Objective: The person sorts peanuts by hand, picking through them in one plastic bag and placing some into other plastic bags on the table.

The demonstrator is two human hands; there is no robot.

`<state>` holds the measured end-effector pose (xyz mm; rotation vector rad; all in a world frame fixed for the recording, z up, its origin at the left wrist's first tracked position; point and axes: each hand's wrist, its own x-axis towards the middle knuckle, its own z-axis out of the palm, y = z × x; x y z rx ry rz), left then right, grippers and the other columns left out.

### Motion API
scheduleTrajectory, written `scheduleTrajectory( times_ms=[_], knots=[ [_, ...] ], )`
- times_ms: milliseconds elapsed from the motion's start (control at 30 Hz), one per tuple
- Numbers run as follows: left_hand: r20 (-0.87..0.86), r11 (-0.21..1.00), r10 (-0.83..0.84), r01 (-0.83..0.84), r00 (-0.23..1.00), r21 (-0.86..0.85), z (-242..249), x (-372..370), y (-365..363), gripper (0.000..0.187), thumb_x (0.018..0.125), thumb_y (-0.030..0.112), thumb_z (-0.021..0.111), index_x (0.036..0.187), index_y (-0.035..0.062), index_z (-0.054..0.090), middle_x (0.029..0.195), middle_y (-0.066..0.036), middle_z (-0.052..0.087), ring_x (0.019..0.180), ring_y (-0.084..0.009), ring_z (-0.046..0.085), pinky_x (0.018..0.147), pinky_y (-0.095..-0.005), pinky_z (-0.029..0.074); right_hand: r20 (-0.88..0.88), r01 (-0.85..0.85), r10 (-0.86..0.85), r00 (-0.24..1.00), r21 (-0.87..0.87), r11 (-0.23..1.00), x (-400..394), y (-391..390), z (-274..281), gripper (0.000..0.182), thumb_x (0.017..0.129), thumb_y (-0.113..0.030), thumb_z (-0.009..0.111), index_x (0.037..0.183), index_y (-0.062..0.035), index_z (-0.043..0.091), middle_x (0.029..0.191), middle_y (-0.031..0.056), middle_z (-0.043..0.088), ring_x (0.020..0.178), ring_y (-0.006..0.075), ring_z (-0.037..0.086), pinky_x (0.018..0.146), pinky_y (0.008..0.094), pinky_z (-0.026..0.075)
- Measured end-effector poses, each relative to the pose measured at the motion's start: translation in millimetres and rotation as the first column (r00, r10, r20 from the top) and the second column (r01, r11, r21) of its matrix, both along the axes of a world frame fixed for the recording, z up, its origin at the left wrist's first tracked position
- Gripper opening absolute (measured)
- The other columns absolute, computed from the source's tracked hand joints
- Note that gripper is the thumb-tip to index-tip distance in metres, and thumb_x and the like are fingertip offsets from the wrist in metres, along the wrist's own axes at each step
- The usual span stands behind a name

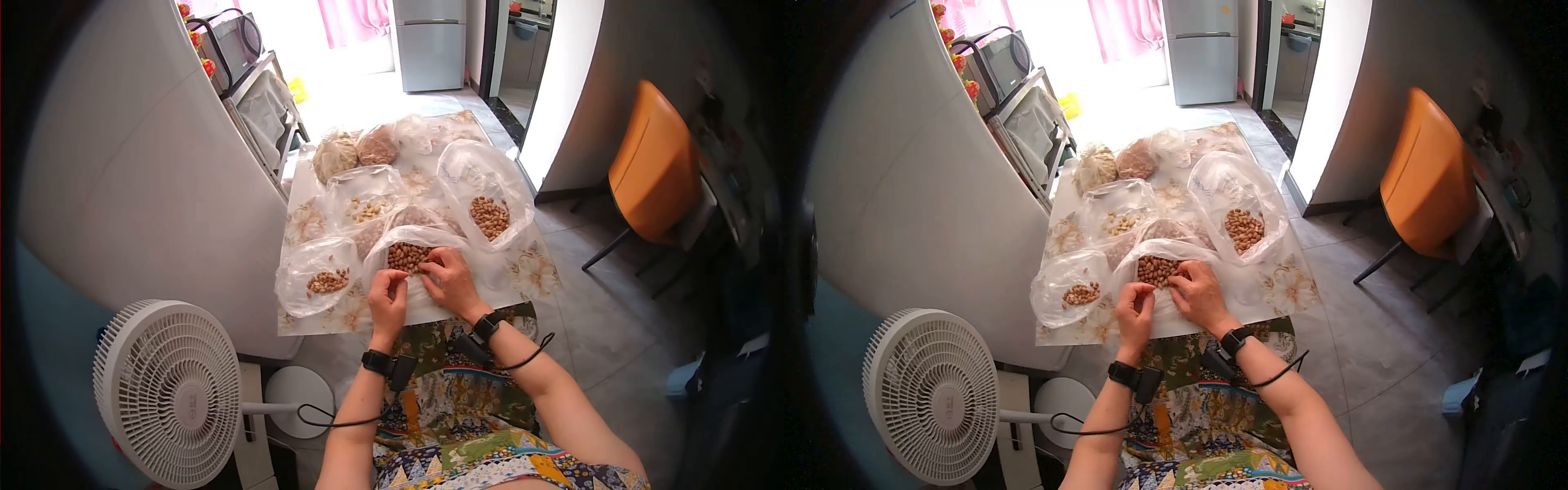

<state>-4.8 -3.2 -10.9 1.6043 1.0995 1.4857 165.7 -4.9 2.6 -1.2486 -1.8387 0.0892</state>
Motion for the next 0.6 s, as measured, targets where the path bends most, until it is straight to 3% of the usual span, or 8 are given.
scheduleTrajectory(
  times_ms=[600],
  knots=[
    [-0.065,1.000,0.000,0.001,0.998,0.020,4.1,-0.9,-1.1,0.005,0.094,-0.002,0.064,0.095,0.0012,0.068,0.094,-0.002,0.062,0.074,-0.0091,0.056,0.066,-0.0235,0.045,0.024,-0.048,0.048,0.999,-0.018,0.999,4.2,3.2,-6.0,0.014,0.079,-0.011,0.075,0.087,-0.0048,0.066,0.110,0.0110,0.060,0.109,0.0318,0.057,0.094,0.0427,0.047]
  ],
)
